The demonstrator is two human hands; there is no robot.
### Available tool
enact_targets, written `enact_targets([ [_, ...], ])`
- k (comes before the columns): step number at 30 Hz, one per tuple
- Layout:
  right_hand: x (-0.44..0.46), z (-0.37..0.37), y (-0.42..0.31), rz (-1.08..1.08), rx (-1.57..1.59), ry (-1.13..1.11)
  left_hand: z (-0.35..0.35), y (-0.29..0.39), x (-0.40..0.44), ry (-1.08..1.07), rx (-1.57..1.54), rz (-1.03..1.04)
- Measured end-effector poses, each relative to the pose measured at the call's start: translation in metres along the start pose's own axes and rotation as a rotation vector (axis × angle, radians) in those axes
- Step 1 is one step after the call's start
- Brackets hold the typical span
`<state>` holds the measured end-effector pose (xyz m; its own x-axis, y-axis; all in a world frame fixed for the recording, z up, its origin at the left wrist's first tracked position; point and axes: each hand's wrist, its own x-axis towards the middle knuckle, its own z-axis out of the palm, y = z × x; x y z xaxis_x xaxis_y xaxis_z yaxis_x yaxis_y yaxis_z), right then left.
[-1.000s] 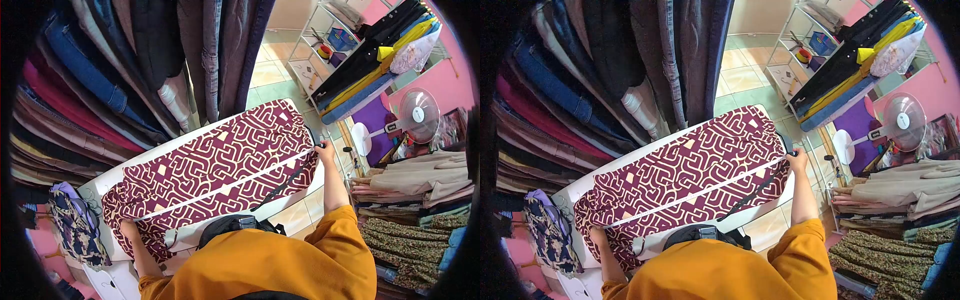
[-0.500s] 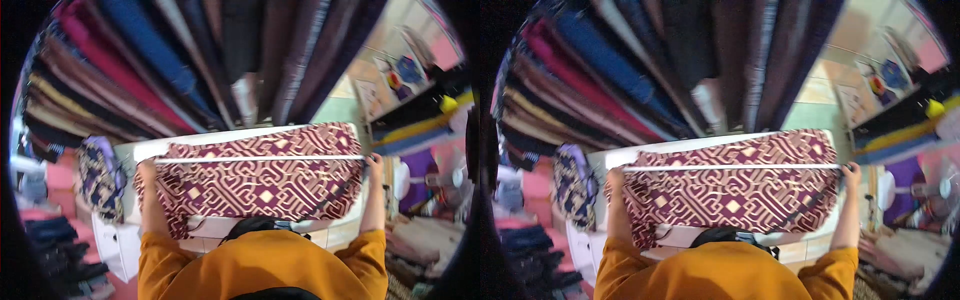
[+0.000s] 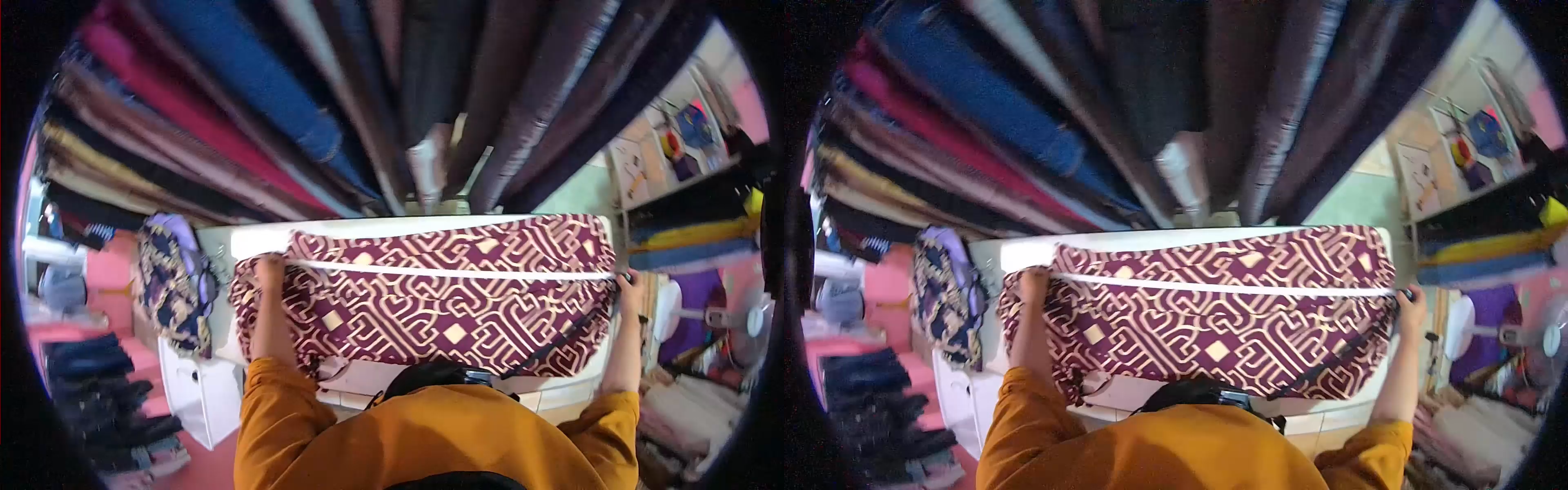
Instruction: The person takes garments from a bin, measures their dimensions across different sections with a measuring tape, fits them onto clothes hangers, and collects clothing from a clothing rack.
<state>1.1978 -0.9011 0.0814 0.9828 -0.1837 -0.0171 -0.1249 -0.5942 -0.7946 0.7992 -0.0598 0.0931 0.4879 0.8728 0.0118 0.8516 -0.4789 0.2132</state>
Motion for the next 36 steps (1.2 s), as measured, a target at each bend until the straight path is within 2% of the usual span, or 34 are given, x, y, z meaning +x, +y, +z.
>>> enact_targets([
  [1,-0.008,0.002,-0.017,0.010,-0.076,0.036,0.012,-0.019,0.007,0.026,0.019,0.196],
  [2,-0.007,0.004,-0.009,-0.052,0.002,0.009,0.017,-0.021,0.017,-0.073,0.922,0.520],
  [3,-0.025,0.006,-0.051,0.017,0.002,0.008,0.011,-0.023,0.016,-0.079,0.725,0.461],
  [4,-0.029,0.008,-0.061,0.050,-0.049,0.015,0.001,-0.013,0.009,0.010,0.405,0.285],
  [5,-0.031,0.012,-0.061,-0.011,0.005,0.030,-0.013,0.000,0.002,0.038,-0.099,0.055],
  [6,-0.044,0.014,-0.093,0.023,0.017,0.017,-0.015,-0.002,0.002,0.107,-0.284,0.108],
  [7,-0.045,0.020,-0.088,-0.017,0.034,0.021,-0.006,-0.013,0.008,0.144,-0.428,0.170],
  [9,-0.069,0.029,-0.121,0.016,0.219,-0.130,0.000,-0.015,0.012,-0.221,-0.813,-0.045],
  [10,-0.080,0.040,-0.119,-0.037,0.191,-0.148,-0.035,0.035,-0.017,-0.310,-0.805,-0.125],
  [11,-0.095,0.047,-0.137,-0.056,0.203,-0.255,-0.024,0.048,-0.028,-0.347,-0.854,-0.066],
  [12,-0.114,0.056,-0.151,0.028,0.296,-0.328,-0.022,0.070,-0.047,-0.439,-1.024,-0.014],
  [13,-0.128,0.069,-0.155,-0.031,0.313,-0.409,-0.043,0.118,-0.073,-0.481,-0.610,0.041],
  [14,-0.149,0.074,-0.177,-0.083,0.186,-0.441,-0.029,0.135,-0.091,-0.540,-0.652,0.038],
  [15,-0.162,0.089,-0.173,-0.013,0.337,-0.574,-0.016,0.148,-0.108,-0.653,-0.796,0.161],
  [16,-0.176,0.107,-0.164,-0.062,0.287,-0.616,-0.016,0.177,-0.138,-0.702,-0.915,0.105],
  [17,-0.189,0.122,-0.159,-0.076,0.327,-0.692,0.002,0.189,-0.152,-0.799,-0.814,0.146],
  [18,-0.211,0.112,-0.201,-0.057,0.394,-0.743,-0.011,0.217,-0.174,-0.849,-0.766,0.212],
  [19,-0.225,0.121,-0.200,-0.080,0.339,-0.748,-0.001,0.227,-0.189,-0.935,-0.906,0.349],
  [20,-0.236,0.128,-0.199,-0.130,0.347,-0.769,-0.013,0.244,-0.201,-0.900,-0.764,0.558],
  [21,-0.242,0.127,-0.200,-0.177,0.351,-0.787,-0.014,0.250,-0.207,-0.882,-0.777,0.631],
  [23,-0.245,0.111,-0.197,-0.188,0.315,-0.748,-0.025,0.252,-0.204,-0.420,-0.287,1.002],
  [24,-0.241,0.105,-0.182,-0.169,0.309,-0.703,-0.023,0.241,-0.197,-0.459,-0.214,0.930],
  [25,-0.237,0.084,-0.183,-0.145,0.345,-0.646,-0.032,0.236,-0.193,-0.503,0.051,0.787],
  [26,-0.231,0.062,-0.178,-0.019,0.387,-0.622,-0.041,0.233,-0.193,-0.491,0.309,0.680],
  [27,-0.222,0.045,-0.154,-0.072,0.406,-0.515,-0.025,0.216,-0.184,-0.422,0.415,0.628],
  [29,-0.211,0.004,-0.125,0.069,0.464,-0.278,-0.030,0.199,-0.171,-0.461,0.402,0.548],
  [31,-0.201,-0.017,-0.073,0.028,0.294,-0.083,-0.023,0.176,-0.161,-0.442,0.328,0.599],
  [32,-0.199,-0.019,-0.053,0.103,0.231,-0.057,-0.019,0.167,-0.159,-0.439,0.326,0.596],
  [34,-0.194,-0.006,-0.025,0.205,0.047,-0.028,-0.014,0.155,-0.157,-0.438,0.270,0.776],
  [36,-0.192,0.006,-0.019,0.240,-0.169,-0.029,-0.011,0.151,-0.159,-0.441,0.234,0.780],
])
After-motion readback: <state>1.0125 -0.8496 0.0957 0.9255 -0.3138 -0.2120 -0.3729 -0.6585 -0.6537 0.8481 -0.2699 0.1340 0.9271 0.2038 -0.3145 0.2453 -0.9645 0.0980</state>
